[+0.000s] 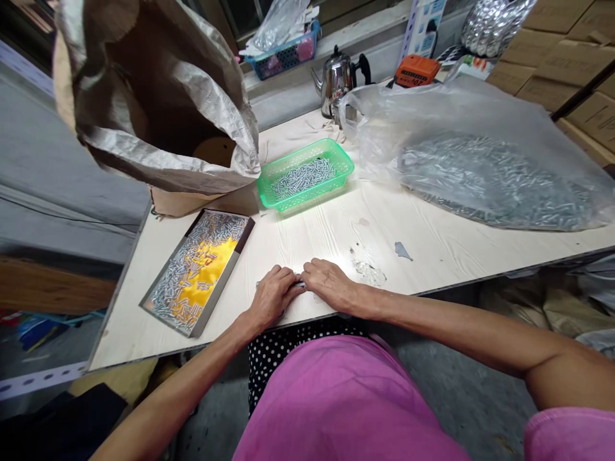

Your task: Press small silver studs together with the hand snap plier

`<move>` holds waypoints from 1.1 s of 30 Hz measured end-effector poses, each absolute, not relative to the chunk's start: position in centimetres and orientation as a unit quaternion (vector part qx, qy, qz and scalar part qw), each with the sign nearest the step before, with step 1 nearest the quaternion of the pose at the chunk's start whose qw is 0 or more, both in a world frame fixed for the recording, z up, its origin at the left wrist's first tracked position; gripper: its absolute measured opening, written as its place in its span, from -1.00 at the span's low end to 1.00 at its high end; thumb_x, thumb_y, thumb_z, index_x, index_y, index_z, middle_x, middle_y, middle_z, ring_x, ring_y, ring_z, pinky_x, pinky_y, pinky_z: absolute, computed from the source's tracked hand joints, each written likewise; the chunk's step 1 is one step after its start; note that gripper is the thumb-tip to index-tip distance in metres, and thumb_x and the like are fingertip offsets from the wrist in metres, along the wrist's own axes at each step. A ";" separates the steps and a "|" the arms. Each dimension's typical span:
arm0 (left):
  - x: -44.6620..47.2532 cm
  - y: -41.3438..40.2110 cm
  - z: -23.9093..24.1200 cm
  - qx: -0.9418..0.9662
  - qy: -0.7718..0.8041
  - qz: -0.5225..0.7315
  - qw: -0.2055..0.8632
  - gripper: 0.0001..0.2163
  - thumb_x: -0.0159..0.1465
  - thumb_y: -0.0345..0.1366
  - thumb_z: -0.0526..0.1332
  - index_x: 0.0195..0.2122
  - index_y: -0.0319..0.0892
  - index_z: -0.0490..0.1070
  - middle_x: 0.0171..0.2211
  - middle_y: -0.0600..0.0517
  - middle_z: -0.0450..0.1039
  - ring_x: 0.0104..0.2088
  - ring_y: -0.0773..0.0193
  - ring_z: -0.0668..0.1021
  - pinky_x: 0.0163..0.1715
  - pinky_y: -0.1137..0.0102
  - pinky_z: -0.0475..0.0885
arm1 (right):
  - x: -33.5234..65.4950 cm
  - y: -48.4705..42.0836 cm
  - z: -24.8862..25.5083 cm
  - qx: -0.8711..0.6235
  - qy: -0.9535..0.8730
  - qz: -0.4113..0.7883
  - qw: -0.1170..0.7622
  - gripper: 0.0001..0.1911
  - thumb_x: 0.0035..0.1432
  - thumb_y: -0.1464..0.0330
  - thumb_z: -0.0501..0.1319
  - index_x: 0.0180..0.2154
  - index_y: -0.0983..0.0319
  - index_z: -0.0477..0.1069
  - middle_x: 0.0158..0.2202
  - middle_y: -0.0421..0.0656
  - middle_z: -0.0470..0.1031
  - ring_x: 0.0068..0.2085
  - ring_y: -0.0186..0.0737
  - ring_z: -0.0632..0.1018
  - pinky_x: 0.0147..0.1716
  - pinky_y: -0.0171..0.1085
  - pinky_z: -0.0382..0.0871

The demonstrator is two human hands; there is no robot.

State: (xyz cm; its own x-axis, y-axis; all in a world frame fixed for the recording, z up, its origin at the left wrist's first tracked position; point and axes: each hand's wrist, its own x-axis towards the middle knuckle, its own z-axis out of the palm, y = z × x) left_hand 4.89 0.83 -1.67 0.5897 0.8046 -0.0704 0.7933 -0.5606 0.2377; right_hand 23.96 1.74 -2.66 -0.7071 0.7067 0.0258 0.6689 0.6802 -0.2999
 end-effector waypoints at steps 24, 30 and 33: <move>6.1 -9.2 -2.9 0.884 0.397 0.168 0.183 -0.54 0.34 -0.01 0.11 0.08 -0.27 0.34 -0.02 -0.20 0.51 -0.01 0.03 0.55 0.01 0.19 0.47 | 13.0 2.8 -1.5 -0.100 -0.992 0.067 0.049 -0.85 0.22 0.40 0.21 -0.42 0.23 0.48 -0.25 -0.06 0.43 -0.12 -0.07 0.31 -0.24 -0.14 0.12; -1.5 -7.8 0.7 0.880 0.401 0.254 0.012 -0.78 0.39 -0.39 0.05 -0.01 -0.19 0.41 -0.24 -0.05 0.55 -0.19 0.25 0.55 -0.15 0.37 0.47 | 12.0 4.5 -1.5 -0.115 -0.981 0.085 0.132 -0.87 0.27 0.44 0.12 -0.33 0.26 0.41 -0.32 -0.11 0.46 -0.22 -0.16 0.36 -0.22 -0.17 0.14; -7.5 -3.8 1.9 0.758 0.632 0.159 -0.036 -0.78 0.39 -0.34 0.05 -0.14 -0.21 0.49 -0.24 -0.09 0.51 -0.19 0.15 0.49 -0.17 0.25 0.43 | 13.6 8.4 1.4 -0.226 -0.950 0.069 0.204 -0.81 0.31 0.45 0.02 -0.28 0.25 0.39 -0.34 -0.10 0.46 -0.27 -0.18 0.38 -0.25 -0.20 0.14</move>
State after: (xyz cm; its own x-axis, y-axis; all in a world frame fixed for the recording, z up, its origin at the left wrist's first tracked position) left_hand -7.49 -3.85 1.90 0.1516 0.9458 0.2871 0.9690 -0.1995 0.1459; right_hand 13.59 8.38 1.39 -0.8144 0.4579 0.3566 0.4018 0.8882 -0.2229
